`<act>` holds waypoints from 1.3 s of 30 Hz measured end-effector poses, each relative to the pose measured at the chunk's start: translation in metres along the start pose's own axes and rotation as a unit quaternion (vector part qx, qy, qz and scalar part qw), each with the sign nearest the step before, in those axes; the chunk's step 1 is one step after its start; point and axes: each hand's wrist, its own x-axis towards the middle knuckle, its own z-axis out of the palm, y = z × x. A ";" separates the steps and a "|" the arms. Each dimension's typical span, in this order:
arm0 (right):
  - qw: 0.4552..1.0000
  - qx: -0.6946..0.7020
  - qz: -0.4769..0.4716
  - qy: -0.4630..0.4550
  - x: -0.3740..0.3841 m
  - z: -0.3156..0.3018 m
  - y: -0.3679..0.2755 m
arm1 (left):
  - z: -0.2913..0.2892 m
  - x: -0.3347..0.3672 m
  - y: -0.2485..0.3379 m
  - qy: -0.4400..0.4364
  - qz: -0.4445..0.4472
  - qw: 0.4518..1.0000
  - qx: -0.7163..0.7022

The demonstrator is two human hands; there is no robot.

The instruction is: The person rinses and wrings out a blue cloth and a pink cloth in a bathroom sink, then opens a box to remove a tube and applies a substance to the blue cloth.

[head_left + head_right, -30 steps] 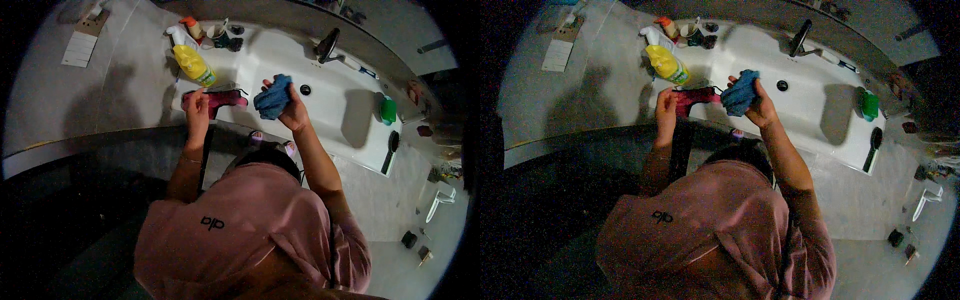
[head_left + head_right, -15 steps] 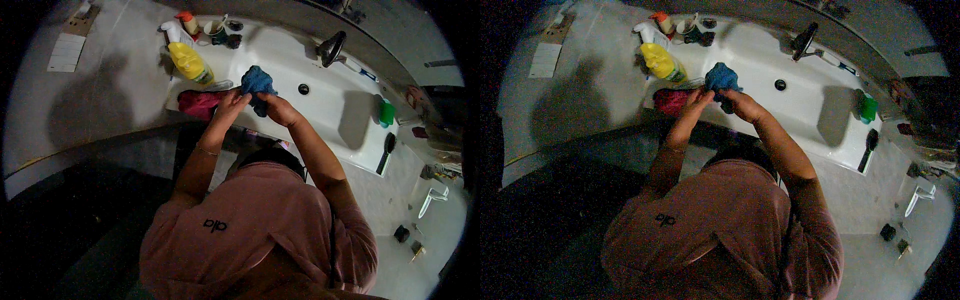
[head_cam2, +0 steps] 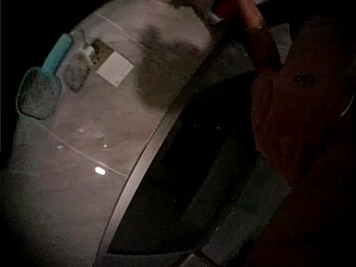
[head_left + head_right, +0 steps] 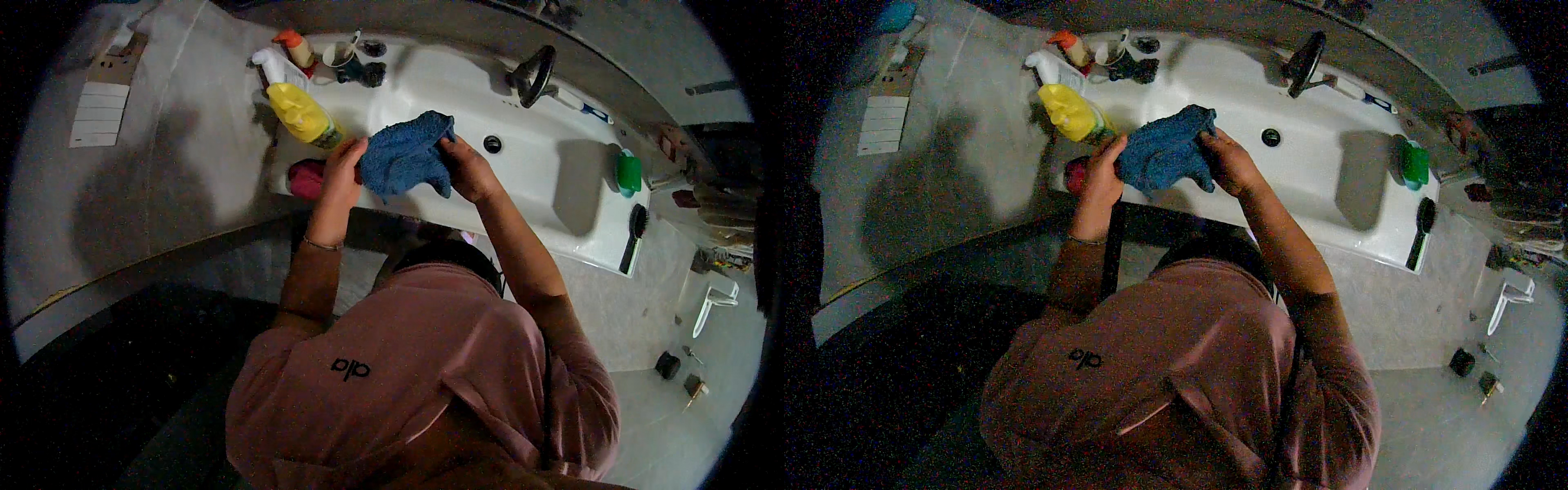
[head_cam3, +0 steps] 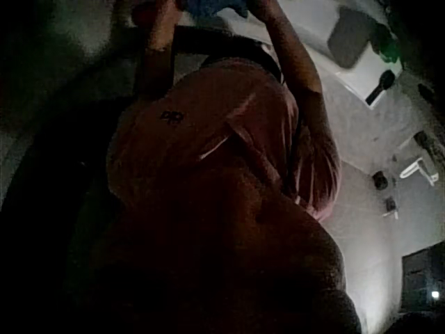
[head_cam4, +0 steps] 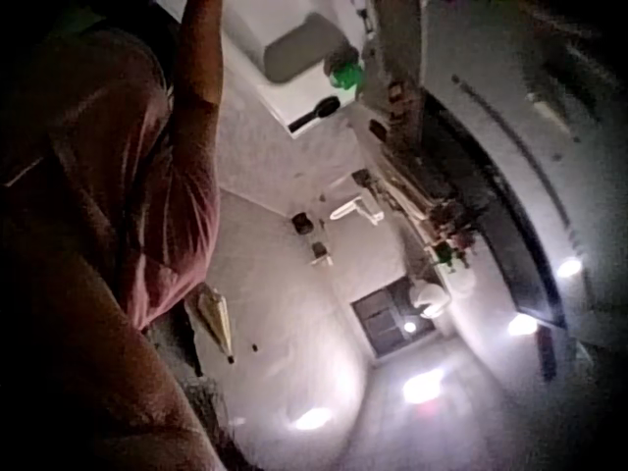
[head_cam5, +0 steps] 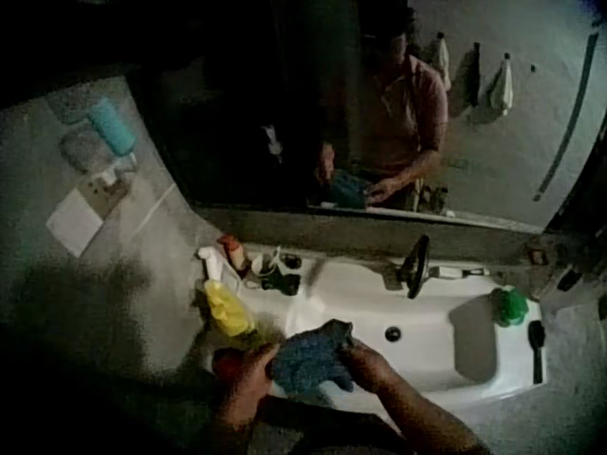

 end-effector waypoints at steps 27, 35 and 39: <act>0.656 -0.699 -0.224 -0.175 0.050 0.212 0.025 | -0.084 -0.042 0.086 0.010 0.436 0.612 0.659; 0.304 -0.850 -0.386 -0.188 0.198 0.334 0.090 | -0.120 -0.039 0.095 0.080 0.420 0.471 0.772; 0.344 -0.834 -0.274 -0.333 0.227 0.342 0.127 | -0.122 -0.047 0.110 0.129 0.468 0.592 0.643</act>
